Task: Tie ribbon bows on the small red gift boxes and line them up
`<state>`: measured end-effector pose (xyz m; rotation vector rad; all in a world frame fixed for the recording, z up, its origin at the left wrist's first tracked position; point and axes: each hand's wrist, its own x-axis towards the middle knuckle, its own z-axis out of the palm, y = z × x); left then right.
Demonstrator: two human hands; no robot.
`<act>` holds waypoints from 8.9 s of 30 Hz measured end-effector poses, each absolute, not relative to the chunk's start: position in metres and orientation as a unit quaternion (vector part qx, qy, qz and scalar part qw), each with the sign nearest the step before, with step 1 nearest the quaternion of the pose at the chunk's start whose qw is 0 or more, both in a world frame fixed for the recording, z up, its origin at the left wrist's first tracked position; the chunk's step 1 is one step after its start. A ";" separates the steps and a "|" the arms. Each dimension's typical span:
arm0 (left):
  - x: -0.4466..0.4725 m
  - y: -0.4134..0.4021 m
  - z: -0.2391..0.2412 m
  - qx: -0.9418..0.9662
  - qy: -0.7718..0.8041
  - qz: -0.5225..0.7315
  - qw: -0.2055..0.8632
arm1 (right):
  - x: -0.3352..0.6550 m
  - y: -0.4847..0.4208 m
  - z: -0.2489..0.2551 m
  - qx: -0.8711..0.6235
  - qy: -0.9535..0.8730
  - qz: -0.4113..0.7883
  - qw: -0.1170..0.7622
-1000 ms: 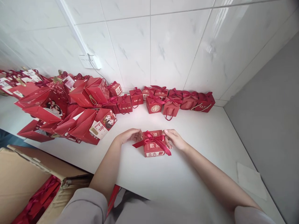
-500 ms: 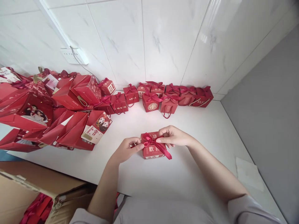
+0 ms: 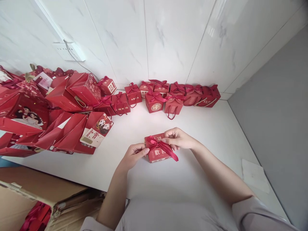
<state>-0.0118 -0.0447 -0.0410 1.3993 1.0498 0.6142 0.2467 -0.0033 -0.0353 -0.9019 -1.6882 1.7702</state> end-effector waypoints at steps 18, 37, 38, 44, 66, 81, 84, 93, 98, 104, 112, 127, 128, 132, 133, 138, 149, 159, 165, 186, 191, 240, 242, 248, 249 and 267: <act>0.048 -0.047 -0.014 0.742 0.531 0.309 0.269 | 0.258 0.001 -0.021 -0.318 -0.635 0.669 0.220; 0.049 -0.046 -0.022 0.691 0.530 0.336 0.359 | 0.256 0.008 -0.042 -0.306 -0.589 0.706 0.249; 0.046 -0.046 -0.022 0.689 0.519 0.339 0.376 | 0.257 0.008 -0.041 -0.300 -0.589 0.710 0.244; 0.016 -0.036 -0.015 0.670 0.451 0.326 0.492 | 0.262 0.009 -0.031 -0.277 -0.600 0.710 0.244; -0.005 0.033 0.014 0.820 0.299 0.084 0.480 | 0.270 0.001 -0.015 -0.287 -0.634 0.693 0.189; 0.005 0.017 -0.011 0.738 0.383 0.228 0.507 | 0.254 -0.014 -0.002 -0.427 -0.728 0.356 0.401; 0.003 0.017 -0.010 0.735 0.371 0.222 0.523 | 0.239 -0.037 0.014 -0.337 -0.850 0.197 0.354; -0.002 0.021 -0.015 0.707 0.380 0.261 0.537 | 0.168 -0.090 -0.031 -0.263 -0.934 -0.111 0.217; -0.001 0.021 -0.016 0.699 0.424 0.292 0.497 | 0.159 -0.091 -0.053 -0.335 -0.913 -0.125 0.194; -0.004 0.023 -0.017 0.710 0.420 0.285 0.488 | 0.153 -0.082 -0.055 -0.360 -0.905 -0.113 0.197; -0.005 0.021 -0.011 0.733 0.414 0.281 0.460 | 0.167 -0.071 -0.030 -0.301 -0.919 0.022 0.254; -0.008 0.024 -0.017 0.748 0.396 0.235 0.478 | 0.203 -0.062 -0.004 -0.202 -0.919 0.254 0.222; -0.007 0.025 -0.018 0.747 0.395 0.235 0.481 | 0.203 -0.061 -0.003 -0.201 -0.917 0.265 0.220; -0.005 0.024 -0.018 0.743 0.405 0.240 0.477 | 0.211 -0.060 0.005 -0.153 -0.902 0.351 0.199; -0.005 0.024 -0.018 0.743 0.407 0.240 0.475 | 0.214 -0.059 0.007 -0.137 -0.895 0.378 0.192; -0.009 0.024 -0.013 0.743 0.392 0.212 0.499 | 0.236 -0.044 0.018 -0.266 -0.827 0.446 0.217; -0.006 0.020 -0.017 0.718 0.399 0.233 0.521 | 0.255 -0.012 0.000 -0.464 -0.727 0.499 0.086; -0.004 0.022 -0.015 0.736 0.406 0.219 0.495 | 0.261 -0.009 -0.003 -0.361 -0.708 0.601 0.080; -0.002 0.020 -0.016 0.742 0.403 0.226 0.487 | 0.263 -0.007 -0.004 -0.348 -0.718 0.601 0.048; -0.004 0.018 -0.014 0.749 0.351 0.251 0.503 | 0.247 -0.001 -0.021 -0.272 -0.592 0.733 0.195; -0.002 0.016 -0.011 0.778 0.375 0.219 0.455 | 0.248 -0.001 -0.024 -0.304 -0.604 0.712 0.189; 0.030 0.011 -0.017 0.725 0.426 0.214 0.497 | 0.258 0.007 -0.019 -0.415 -0.685 0.518 0.301; 0.028 0.011 -0.014 0.727 0.425 0.205 0.499 | 0.256 0.008 -0.021 -0.403 -0.679 0.537 0.299; 0.018 0.011 -0.013 0.689 0.407 0.186 0.569 | 0.253 0.011 -0.024 -0.372 -0.653 0.585 0.305; 0.017 0.012 -0.013 0.682 0.406 0.188 0.579 | 0.253 0.010 -0.025 -0.365 -0.651 0.595 0.299; 0.018 0.006 -0.010 0.788 0.394 0.158 0.445 | 0.259 0.010 -0.028 -0.334 -0.686 0.605 0.228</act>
